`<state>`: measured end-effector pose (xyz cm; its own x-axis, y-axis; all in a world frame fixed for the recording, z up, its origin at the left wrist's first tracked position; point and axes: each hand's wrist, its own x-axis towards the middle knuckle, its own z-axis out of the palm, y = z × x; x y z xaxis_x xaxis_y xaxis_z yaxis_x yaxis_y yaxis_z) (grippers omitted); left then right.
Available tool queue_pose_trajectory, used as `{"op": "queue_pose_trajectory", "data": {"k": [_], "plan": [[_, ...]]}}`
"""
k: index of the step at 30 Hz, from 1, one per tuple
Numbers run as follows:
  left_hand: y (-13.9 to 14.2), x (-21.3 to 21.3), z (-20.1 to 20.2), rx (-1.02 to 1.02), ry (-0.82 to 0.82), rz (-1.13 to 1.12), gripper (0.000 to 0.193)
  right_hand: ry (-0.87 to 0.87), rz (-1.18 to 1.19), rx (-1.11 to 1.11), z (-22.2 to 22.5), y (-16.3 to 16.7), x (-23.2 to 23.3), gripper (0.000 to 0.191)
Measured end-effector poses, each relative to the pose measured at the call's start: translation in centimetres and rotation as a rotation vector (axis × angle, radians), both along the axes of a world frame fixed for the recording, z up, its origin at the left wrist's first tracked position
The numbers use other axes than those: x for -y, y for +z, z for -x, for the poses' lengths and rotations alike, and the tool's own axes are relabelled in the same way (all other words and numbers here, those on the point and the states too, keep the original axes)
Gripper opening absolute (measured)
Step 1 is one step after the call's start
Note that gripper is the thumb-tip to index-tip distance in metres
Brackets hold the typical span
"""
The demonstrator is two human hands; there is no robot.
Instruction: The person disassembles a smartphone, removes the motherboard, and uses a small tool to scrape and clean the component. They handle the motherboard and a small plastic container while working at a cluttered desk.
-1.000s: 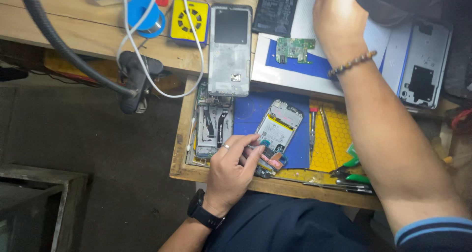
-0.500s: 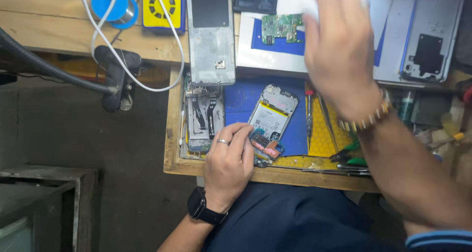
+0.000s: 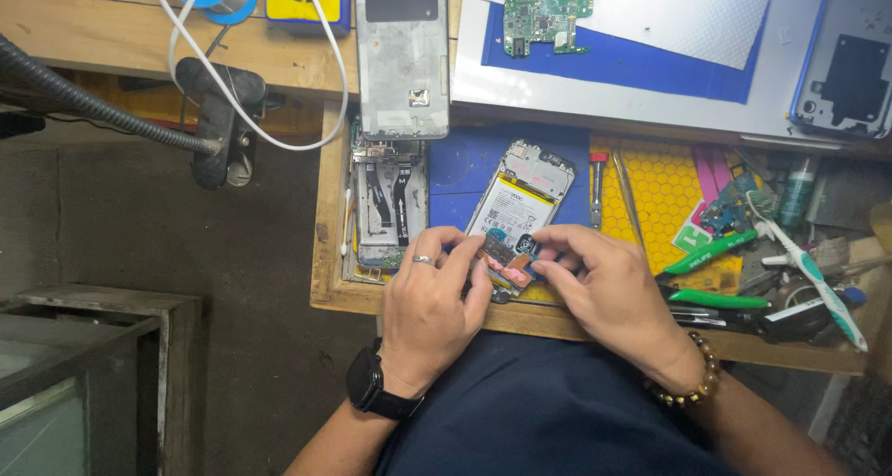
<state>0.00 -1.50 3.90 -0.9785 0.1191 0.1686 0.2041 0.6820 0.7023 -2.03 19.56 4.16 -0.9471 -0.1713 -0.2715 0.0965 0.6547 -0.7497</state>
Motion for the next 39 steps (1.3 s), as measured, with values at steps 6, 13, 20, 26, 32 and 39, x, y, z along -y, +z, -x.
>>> {"op": "queue_pose_trajectory", "data": {"k": [6, 13, 20, 26, 32, 39], "plan": [[0.1, -0.1, 0.1, -0.094, 0.04, -0.148, 0.021, -0.066, 0.226, 0.286, 1.5, -0.4, -1.1, 0.022], [-0.1, 0.0, 1.4, 0.221, 0.089, -0.533, 0.021, 0.118, 0.348, -0.083, 5.0, 1.6, -1.1, 0.017], [-0.7, 0.1, 0.9, 0.182, 0.096, -0.595, 0.017, 0.055, -0.045, -0.597, 9.1, 5.6, -0.4, 0.024], [-0.9, -0.2, 1.0, 0.16, 0.073, -0.557, 0.015, 0.266, -0.146, -0.841, 14.8, 5.8, 0.4, 0.045], [-1.0, -0.1, 1.0, 0.148, 0.061, -0.52, 0.015, 0.299, -0.161, -0.828, 15.6, 5.7, 0.8, 0.036], [-1.2, -0.2, 1.0, 0.15, 0.078, -0.493, 0.016, 0.272, -0.156, -0.945, 13.9, 5.8, 0.2, 0.036]]}}
